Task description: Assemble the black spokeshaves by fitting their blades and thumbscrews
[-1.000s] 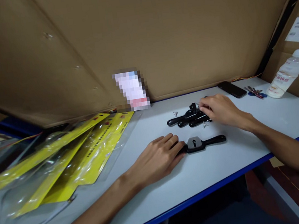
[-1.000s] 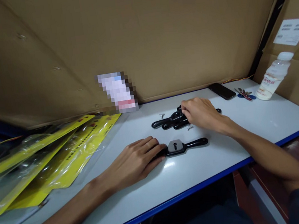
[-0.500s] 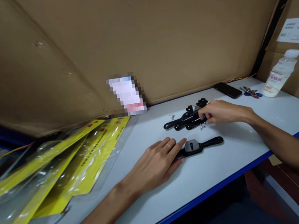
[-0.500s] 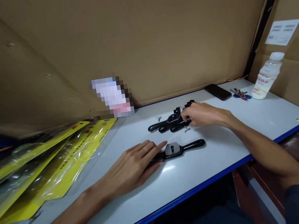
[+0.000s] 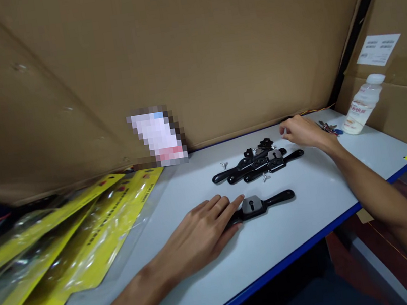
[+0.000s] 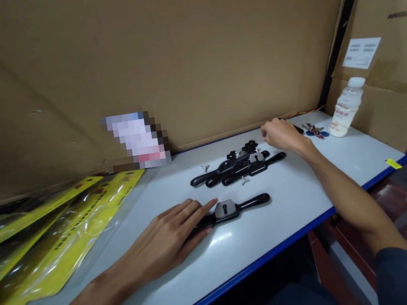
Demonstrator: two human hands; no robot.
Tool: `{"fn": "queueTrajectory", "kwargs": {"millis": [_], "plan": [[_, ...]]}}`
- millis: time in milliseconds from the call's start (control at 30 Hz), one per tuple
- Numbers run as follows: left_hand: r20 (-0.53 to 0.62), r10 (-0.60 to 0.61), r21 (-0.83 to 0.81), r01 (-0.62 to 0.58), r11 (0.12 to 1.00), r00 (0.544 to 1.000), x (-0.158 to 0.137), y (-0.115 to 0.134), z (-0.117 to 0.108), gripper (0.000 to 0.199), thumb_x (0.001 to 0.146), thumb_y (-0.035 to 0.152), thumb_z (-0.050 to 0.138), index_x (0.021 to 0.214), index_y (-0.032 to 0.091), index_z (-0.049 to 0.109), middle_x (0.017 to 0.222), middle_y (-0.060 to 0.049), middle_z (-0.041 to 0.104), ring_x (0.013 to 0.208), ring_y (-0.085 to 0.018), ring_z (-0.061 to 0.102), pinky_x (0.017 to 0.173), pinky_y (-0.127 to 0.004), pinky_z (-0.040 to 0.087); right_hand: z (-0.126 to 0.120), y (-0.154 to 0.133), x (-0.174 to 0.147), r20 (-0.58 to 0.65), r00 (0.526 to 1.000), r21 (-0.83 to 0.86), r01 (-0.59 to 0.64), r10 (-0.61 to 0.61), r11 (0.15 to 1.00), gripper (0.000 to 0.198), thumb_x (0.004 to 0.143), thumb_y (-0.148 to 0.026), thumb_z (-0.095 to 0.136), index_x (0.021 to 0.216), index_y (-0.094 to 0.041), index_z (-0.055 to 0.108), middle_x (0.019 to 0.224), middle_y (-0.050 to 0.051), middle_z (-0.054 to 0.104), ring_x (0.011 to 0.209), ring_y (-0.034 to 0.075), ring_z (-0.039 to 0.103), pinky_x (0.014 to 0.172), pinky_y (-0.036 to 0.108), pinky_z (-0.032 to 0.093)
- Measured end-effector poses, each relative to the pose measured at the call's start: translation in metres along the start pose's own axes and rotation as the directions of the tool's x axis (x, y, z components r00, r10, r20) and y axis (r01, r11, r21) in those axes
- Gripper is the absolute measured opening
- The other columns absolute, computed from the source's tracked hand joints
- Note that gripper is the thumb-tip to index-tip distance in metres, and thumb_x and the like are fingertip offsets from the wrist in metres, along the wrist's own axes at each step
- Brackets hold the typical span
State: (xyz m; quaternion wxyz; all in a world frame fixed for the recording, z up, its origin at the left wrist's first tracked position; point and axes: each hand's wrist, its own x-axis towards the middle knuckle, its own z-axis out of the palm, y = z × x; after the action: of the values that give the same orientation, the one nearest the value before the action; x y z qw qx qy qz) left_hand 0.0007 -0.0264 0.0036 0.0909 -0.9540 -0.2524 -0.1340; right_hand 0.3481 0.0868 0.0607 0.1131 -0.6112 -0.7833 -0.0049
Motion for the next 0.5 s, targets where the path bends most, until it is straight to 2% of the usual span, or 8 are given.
{"fn": "queueTrajectory", "kwargs": {"millis": [100,200,333,500], "plan": [[0.020,-0.018,-0.003,0.018,1.000,1.000,0.001,0.001,-0.001,0.045,0.109,0.038,0.035,0.140,0.011,0.053,0.100,-0.009,0.068,0.087,-0.023,0.067,0.075,-0.040,0.060,0.020,0.002,0.016,-0.068,0.995,0.100,-0.067,0.074,0.993,0.023,0.093,-0.031,0.065,0.111,-0.020,0.075,0.106,0.011,0.075,0.100,0.027,0.068,0.082,0.035,0.046],[0.041,-0.039,-0.013,0.039,0.999,0.998,0.001,0.001,0.000,0.046,0.109,0.041,0.034,0.141,0.012,0.052,0.101,-0.009,0.067,0.088,-0.023,0.067,0.076,-0.040,0.060,0.043,0.003,0.035,-0.020,0.986,0.222,-0.157,0.166,0.962,0.030,0.091,-0.035,0.070,0.115,-0.019,0.074,0.111,0.012,0.076,0.104,0.026,0.068,0.084,0.033,0.047],[0.037,-0.045,-0.038,0.046,0.998,0.998,0.000,0.000,0.001,0.046,0.109,0.040,0.036,0.141,0.013,0.052,0.101,-0.009,0.067,0.089,-0.024,0.067,0.077,-0.042,0.060,0.066,0.005,0.053,0.040,0.983,0.285,-0.184,0.180,0.941,0.024,0.083,-0.031,0.078,0.104,-0.019,0.078,0.103,0.009,0.078,0.095,0.023,0.070,0.080,0.030,0.047],[0.033,-0.028,-0.023,0.029,0.999,0.999,0.000,0.000,0.002,0.046,0.109,0.039,0.034,0.140,0.011,0.052,0.101,-0.010,0.067,0.088,-0.025,0.067,0.075,-0.043,0.061,0.074,0.004,0.060,0.067,0.973,0.377,-0.229,0.220,0.898,0.010,0.077,-0.022,0.079,0.085,-0.015,0.078,0.085,0.006,0.077,0.080,0.019,0.068,0.068,0.026,0.046]]}}
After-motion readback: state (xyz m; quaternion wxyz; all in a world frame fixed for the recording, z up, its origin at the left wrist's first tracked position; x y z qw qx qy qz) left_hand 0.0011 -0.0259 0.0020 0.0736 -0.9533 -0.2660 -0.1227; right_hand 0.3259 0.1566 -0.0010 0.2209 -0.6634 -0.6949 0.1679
